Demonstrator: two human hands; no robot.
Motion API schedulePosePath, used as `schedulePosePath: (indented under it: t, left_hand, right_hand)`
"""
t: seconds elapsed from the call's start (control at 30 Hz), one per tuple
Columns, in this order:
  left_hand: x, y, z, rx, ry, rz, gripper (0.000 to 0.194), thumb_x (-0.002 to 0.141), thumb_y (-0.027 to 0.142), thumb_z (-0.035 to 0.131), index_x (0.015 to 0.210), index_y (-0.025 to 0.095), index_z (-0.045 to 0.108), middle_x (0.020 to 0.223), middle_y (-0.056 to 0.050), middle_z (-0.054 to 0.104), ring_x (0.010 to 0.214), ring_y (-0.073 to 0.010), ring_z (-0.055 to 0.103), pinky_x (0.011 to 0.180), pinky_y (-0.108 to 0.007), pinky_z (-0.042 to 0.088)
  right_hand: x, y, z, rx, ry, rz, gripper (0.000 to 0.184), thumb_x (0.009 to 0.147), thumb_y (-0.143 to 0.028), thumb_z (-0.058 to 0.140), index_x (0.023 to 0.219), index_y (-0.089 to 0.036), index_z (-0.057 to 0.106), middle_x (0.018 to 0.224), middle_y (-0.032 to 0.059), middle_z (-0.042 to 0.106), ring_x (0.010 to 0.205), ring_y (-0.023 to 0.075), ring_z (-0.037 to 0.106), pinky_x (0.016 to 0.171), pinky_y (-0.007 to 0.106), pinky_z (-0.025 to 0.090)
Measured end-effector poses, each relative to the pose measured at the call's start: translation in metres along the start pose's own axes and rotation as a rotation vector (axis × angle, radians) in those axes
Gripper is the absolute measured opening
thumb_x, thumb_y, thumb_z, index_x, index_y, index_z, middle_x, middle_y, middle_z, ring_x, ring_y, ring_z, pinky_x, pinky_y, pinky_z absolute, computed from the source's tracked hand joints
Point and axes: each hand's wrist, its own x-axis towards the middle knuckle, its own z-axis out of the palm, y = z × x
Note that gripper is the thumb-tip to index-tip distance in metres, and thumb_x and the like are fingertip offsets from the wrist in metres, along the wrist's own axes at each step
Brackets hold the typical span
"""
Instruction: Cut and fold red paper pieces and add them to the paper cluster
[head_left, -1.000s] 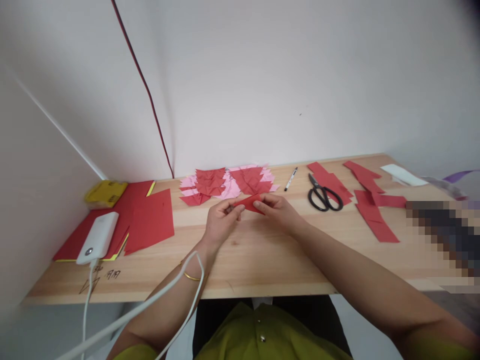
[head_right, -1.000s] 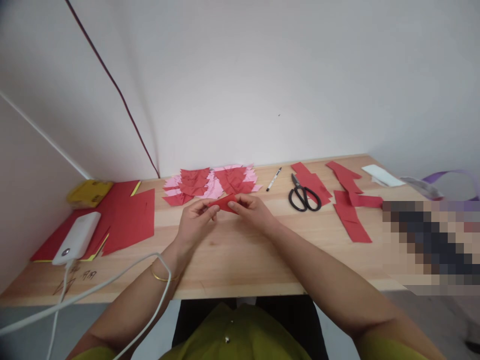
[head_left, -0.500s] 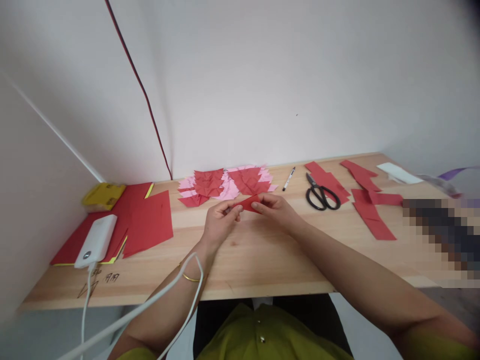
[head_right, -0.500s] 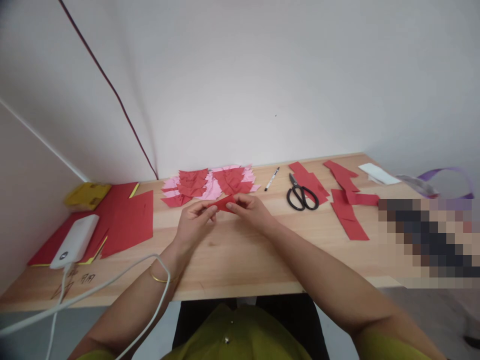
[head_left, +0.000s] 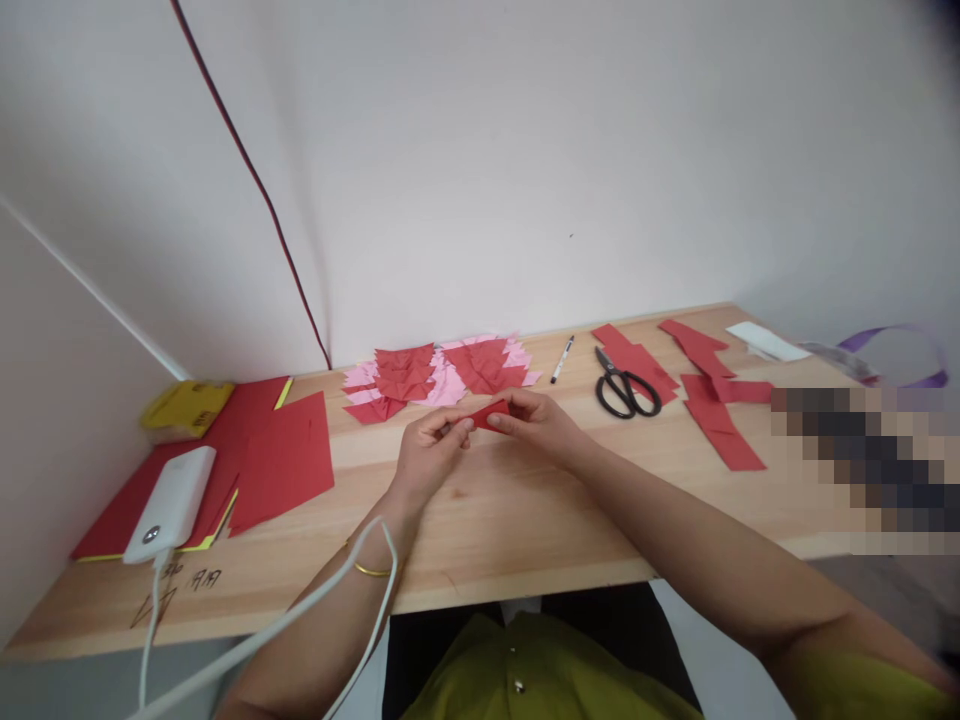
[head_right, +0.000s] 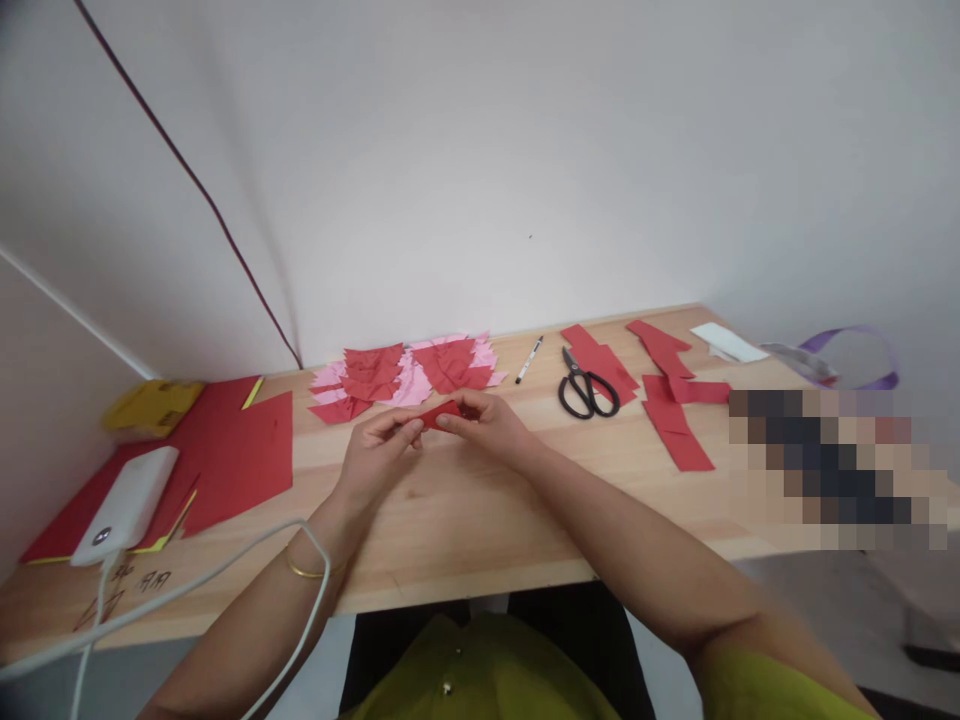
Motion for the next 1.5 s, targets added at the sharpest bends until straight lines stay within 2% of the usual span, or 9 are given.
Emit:
schedulePosePath:
  t: [0.13, 0.37, 0.6, 0.73, 1.03, 1.23, 1.3, 1.4, 1.5]
  left_hand:
    - [0.000, 0.003, 0.000, 0.033, -0.070, 0.034, 0.018, 0.073, 0.033, 0.067, 0.079, 0.017, 0.072, 0.063, -0.001, 0.061, 0.057, -0.0107, 0.053, 0.057, -0.023, 0.042]
    - [0.002, 0.002, -0.004, 0.076, -0.098, 0.083, 0.019, 0.073, 0.035, 0.067, 0.067, 0.017, 0.069, 0.064, -0.002, 0.060, 0.061, -0.0117, 0.051, 0.059, -0.023, 0.041]
    - [0.004, -0.001, -0.007, 0.041, -0.098, -0.024, 0.020, 0.072, 0.033, 0.068, 0.064, 0.015, 0.066, 0.060, 0.000, 0.057, 0.057, -0.0103, 0.049, 0.056, -0.022, 0.037]
    - [0.005, -0.004, -0.008, 0.006, -0.104, -0.059, 0.019, 0.071, 0.033, 0.069, 0.065, 0.015, 0.066, 0.060, -0.001, 0.058, 0.059, -0.0108, 0.050, 0.057, -0.022, 0.038]
    - [0.005, -0.013, -0.004, -0.146, -0.077, -0.180, 0.023, 0.067, 0.035, 0.071, 0.062, 0.014, 0.064, 0.056, 0.000, 0.056, 0.054, -0.0093, 0.048, 0.056, -0.021, 0.038]
    - [0.006, -0.017, -0.003, -0.188, -0.022, -0.219, 0.020, 0.067, 0.033, 0.072, 0.066, 0.014, 0.066, 0.057, 0.000, 0.059, 0.055, -0.0096, 0.051, 0.059, -0.022, 0.040]
    - [0.006, -0.016, -0.004, -0.090, -0.028, -0.192, 0.018, 0.068, 0.032, 0.071, 0.073, 0.015, 0.068, 0.068, -0.002, 0.065, 0.063, -0.0116, 0.056, 0.064, -0.024, 0.042]
    - [0.006, -0.011, -0.004, 0.098, -0.031, -0.056, 0.023, 0.069, 0.032, 0.069, 0.088, 0.017, 0.070, 0.091, -0.007, 0.068, 0.082, -0.0172, 0.060, 0.077, -0.029, 0.044]
    - [0.005, -0.007, -0.003, 0.268, -0.116, 0.106, 0.017, 0.076, 0.032, 0.062, 0.085, 0.019, 0.070, 0.088, -0.006, 0.067, 0.085, -0.0184, 0.059, 0.080, -0.030, 0.043]
  right_hand:
    - [-0.001, -0.003, 0.001, -0.027, -0.017, -0.014, 0.026, 0.076, -0.042, 0.066, 0.087, -0.018, 0.066, 0.082, 0.0030, 0.065, 0.074, 0.0144, 0.057, 0.067, 0.027, 0.043]
    - [-0.001, -0.002, -0.004, -0.045, 0.046, -0.026, 0.024, 0.075, -0.041, 0.067, 0.078, -0.017, 0.067, 0.072, 0.0012, 0.060, 0.066, 0.0121, 0.052, 0.062, 0.026, 0.040]
    - [0.000, -0.009, -0.012, -0.162, 0.000, -0.041, 0.028, 0.082, -0.042, 0.058, 0.079, -0.016, 0.068, 0.075, 0.0025, 0.060, 0.069, 0.0133, 0.052, 0.065, 0.026, 0.040]
    - [-0.001, -0.013, -0.013, -0.224, 0.010, -0.053, 0.032, 0.084, -0.044, 0.054, 0.072, -0.017, 0.065, 0.070, 0.0019, 0.057, 0.066, 0.0134, 0.051, 0.063, 0.026, 0.040]
    - [0.002, -0.005, -0.018, -0.105, -0.122, 0.058, 0.040, 0.087, -0.049, 0.045, 0.078, -0.016, 0.066, 0.082, 0.0033, 0.065, 0.078, 0.0167, 0.058, 0.074, 0.029, 0.044]
    - [0.003, -0.005, -0.018, -0.151, -0.006, 0.049, 0.030, 0.081, -0.043, 0.057, 0.081, -0.015, 0.067, 0.078, 0.0037, 0.064, 0.071, 0.0147, 0.057, 0.067, 0.027, 0.043]
    - [0.002, -0.005, -0.017, -0.217, 0.012, 0.020, 0.028, 0.081, -0.041, 0.056, 0.078, -0.016, 0.067, 0.075, 0.0033, 0.063, 0.069, 0.0145, 0.056, 0.065, 0.027, 0.042]
    - [0.001, -0.004, -0.014, -0.337, -0.012, -0.057, 0.025, 0.082, -0.038, 0.056, 0.072, -0.017, 0.065, 0.071, 0.0026, 0.063, 0.068, 0.0148, 0.055, 0.064, 0.027, 0.041]
    - [0.000, -0.002, -0.008, -0.414, -0.083, -0.112, 0.025, 0.083, -0.035, 0.054, 0.070, -0.017, 0.064, 0.070, 0.0033, 0.063, 0.067, 0.0150, 0.055, 0.063, 0.027, 0.041]
